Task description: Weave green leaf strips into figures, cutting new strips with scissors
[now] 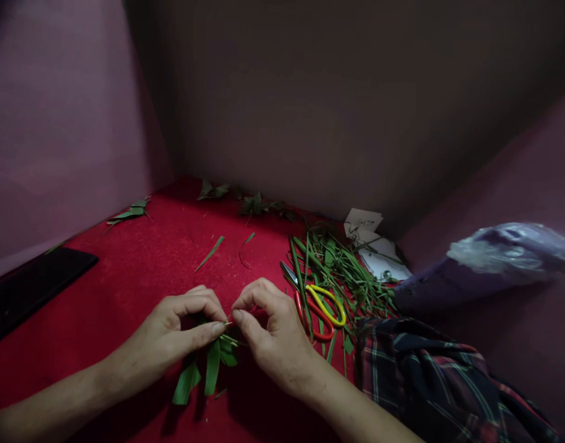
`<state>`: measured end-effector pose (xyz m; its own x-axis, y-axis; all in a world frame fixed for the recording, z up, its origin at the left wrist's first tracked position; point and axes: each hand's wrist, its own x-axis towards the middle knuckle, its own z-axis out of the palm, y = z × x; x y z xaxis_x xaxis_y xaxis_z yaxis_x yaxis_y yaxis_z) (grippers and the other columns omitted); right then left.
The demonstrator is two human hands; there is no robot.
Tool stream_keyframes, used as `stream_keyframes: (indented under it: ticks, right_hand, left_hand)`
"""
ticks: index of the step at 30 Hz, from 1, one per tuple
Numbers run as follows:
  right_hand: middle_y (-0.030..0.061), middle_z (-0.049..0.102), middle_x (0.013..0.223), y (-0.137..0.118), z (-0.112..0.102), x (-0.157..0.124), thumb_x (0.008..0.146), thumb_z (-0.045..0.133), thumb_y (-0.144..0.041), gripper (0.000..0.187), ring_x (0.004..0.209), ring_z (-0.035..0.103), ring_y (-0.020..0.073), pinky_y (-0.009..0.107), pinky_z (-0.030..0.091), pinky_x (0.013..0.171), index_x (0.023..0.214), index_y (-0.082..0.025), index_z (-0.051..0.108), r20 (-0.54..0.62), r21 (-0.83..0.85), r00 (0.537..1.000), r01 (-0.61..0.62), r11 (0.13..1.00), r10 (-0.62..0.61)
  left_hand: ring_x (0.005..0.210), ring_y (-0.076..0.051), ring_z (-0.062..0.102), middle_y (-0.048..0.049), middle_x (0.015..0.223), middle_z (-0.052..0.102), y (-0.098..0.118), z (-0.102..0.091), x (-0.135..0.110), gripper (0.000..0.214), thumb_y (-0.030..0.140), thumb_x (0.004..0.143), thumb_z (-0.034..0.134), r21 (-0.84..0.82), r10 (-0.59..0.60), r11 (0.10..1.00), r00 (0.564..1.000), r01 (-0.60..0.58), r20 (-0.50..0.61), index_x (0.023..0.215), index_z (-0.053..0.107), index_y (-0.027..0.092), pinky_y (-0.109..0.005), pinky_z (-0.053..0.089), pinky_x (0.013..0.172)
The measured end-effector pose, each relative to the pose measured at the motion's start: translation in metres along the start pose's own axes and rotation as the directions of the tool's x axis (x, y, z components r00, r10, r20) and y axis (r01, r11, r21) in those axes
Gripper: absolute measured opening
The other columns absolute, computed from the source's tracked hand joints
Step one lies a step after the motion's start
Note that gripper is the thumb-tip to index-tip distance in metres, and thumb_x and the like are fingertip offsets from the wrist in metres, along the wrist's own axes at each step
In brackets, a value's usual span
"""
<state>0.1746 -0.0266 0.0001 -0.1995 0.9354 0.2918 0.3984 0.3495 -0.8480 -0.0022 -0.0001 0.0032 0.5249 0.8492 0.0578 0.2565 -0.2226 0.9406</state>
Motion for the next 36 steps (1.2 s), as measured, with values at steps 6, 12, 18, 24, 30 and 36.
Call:
stream_keyframes:
  ticks: [6,12,18,24,30,36]
  right_hand:
    - [0.0014,0.056,0.084,0.002,0.0,0.001,0.081,0.055,-0.008,0.014,0.078,0.054,0.0139,0.028,0.043,0.073,0.083,-0.02,0.062,0.003,0.008,0.999,0.032,0.999,-0.032]
    - [0.004,0.054,0.088,-0.004,0.001,-0.003,0.081,0.052,-0.008,0.014,0.085,0.053,0.0178,0.032,0.041,0.076,0.087,-0.019,0.059,-0.218,-0.146,0.96,0.144,0.979,-0.174]
    - [0.0054,0.055,0.083,-0.007,0.007,-0.009,0.082,0.052,-0.012,0.012,0.08,0.052,0.0193,0.035,0.039,0.072,0.086,-0.018,0.061,-0.077,-0.291,0.983,0.14,0.947,-0.169]
    - [0.0054,0.058,0.082,-0.004,0.01,-0.01,0.08,0.055,-0.011,0.01,0.078,0.052,0.0187,0.035,0.037,0.072,0.083,-0.017,0.062,-0.067,-0.357,0.976,0.171,0.918,-0.208]
    - [0.0021,0.057,0.075,-0.004,0.006,-0.004,0.078,0.054,-0.01,0.011,0.074,0.051,0.0164,0.032,0.038,0.071,0.073,-0.018,0.059,-0.041,-0.199,0.996,0.064,0.978,-0.073]
    - [-0.0016,0.051,0.065,-0.001,-0.002,0.005,0.076,0.058,-0.019,0.013,0.058,0.045,0.0103,0.023,0.037,0.056,0.064,-0.016,0.056,0.177,0.299,0.945,-0.318,0.9,0.275]
  left_hand:
    - [0.078,-0.018,0.05,-0.0009,0.069,0.055,0.002,0.0,0.0,0.012,0.019,0.076,0.056,-0.016,0.01,1.0,1.0,-0.01,-0.002,0.067,0.064,0.018,-0.032,0.037,0.073]
    - [0.074,-0.017,0.052,-0.0009,0.069,0.058,0.004,0.0,0.0,0.013,0.017,0.078,0.055,0.077,0.06,0.996,0.996,-0.054,-0.065,0.067,0.063,0.019,-0.032,0.038,0.071]
    - [0.076,-0.017,0.051,-0.0008,0.07,0.057,0.001,0.002,0.0,0.014,0.015,0.079,0.054,0.179,0.144,0.975,0.987,-0.129,-0.074,0.068,0.063,0.018,-0.03,0.04,0.071]
    - [0.075,-0.016,0.05,-0.0005,0.068,0.056,-0.001,0.005,0.001,0.016,0.012,0.079,0.053,0.24,0.157,0.961,0.986,-0.14,-0.052,0.068,0.062,0.017,-0.029,0.039,0.07]
    - [0.075,-0.017,0.051,-0.0001,0.068,0.057,-0.001,0.004,0.001,0.015,0.014,0.079,0.054,0.23,0.147,0.964,0.988,-0.131,-0.053,0.067,0.062,0.018,-0.029,0.039,0.069]
    - [0.074,-0.016,0.051,-0.0001,0.067,0.057,0.0,0.005,0.0,0.015,0.013,0.077,0.055,0.179,0.113,0.978,0.992,-0.103,-0.048,0.066,0.063,0.019,-0.029,0.039,0.068]
